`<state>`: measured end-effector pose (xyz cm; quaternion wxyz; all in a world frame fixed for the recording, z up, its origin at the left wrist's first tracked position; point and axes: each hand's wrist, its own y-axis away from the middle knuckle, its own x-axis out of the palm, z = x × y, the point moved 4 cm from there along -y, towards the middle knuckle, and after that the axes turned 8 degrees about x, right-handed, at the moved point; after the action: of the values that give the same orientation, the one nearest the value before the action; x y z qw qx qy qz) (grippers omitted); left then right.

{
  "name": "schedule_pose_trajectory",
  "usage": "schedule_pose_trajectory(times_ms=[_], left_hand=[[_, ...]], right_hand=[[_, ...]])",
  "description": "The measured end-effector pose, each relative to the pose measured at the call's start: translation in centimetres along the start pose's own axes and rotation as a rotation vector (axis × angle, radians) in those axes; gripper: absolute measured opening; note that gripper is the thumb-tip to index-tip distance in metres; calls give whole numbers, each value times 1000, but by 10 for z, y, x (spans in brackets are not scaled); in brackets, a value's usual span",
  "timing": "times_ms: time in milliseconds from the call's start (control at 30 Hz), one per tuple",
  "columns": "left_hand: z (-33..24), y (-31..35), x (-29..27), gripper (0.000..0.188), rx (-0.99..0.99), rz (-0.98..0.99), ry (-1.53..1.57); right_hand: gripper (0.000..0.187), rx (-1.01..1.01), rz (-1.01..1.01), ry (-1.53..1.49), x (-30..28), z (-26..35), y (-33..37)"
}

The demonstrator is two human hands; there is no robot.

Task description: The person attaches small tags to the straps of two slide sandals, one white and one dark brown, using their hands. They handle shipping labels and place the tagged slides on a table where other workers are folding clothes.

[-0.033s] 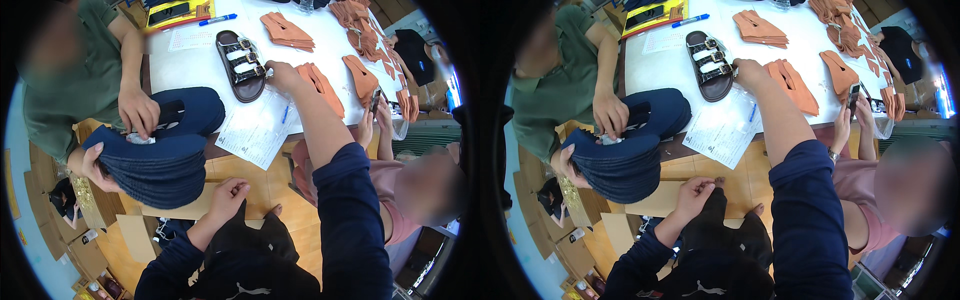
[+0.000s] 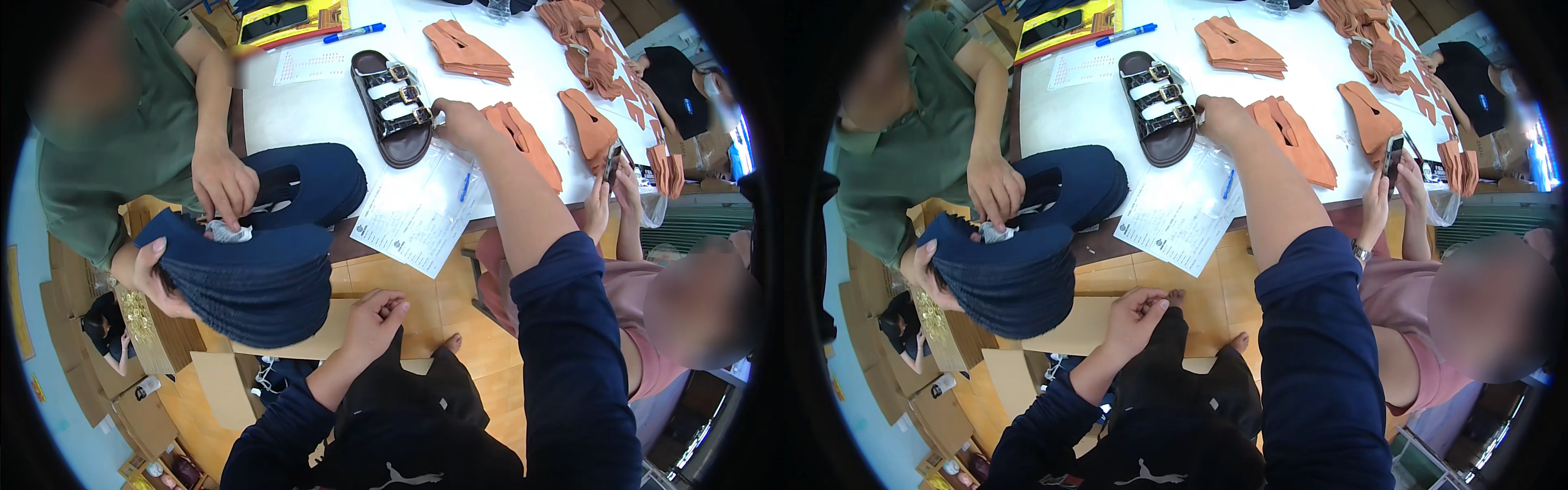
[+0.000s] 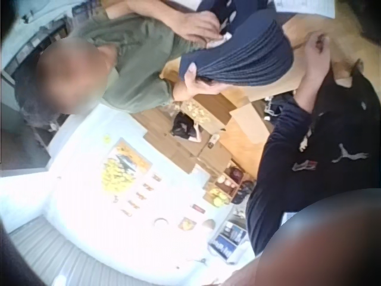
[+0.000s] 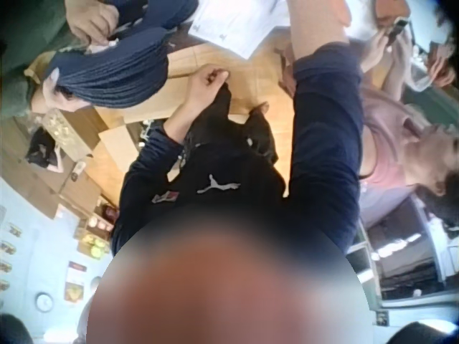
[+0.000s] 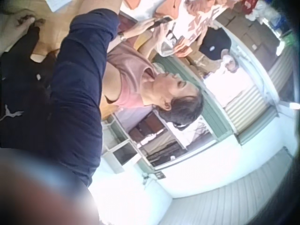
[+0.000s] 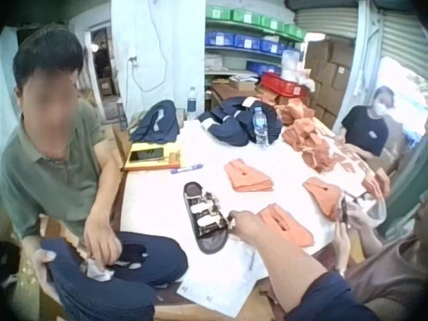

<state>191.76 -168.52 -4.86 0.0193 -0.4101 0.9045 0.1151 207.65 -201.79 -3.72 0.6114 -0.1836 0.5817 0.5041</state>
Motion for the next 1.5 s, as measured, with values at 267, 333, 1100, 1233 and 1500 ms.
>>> schedule_pose_trajectory(times_ms=[267, 333, 1100, 1233, 1500], left_hand=[[9, -10, -1, 18, -93, -12, 55], [16, -5, -2, 18, -106, -26, 103], [-71, -242, -1, 19, 349, -245, -434], [-84, -302, 38, 32, 472, 18, -879], [-80, -332, 68, 38, 355, 303, -1133]], right_hand=[[56, 99, -111, -66, -19, 7, 7], [58, 12, -130, -116, -16, 17, 16], [34, 5, -654, -1047, -35, 11, 321], [33, 230, -382, -1263, 8, -10, 430], [35, 538, -200, -1164, 68, -54, 506]])
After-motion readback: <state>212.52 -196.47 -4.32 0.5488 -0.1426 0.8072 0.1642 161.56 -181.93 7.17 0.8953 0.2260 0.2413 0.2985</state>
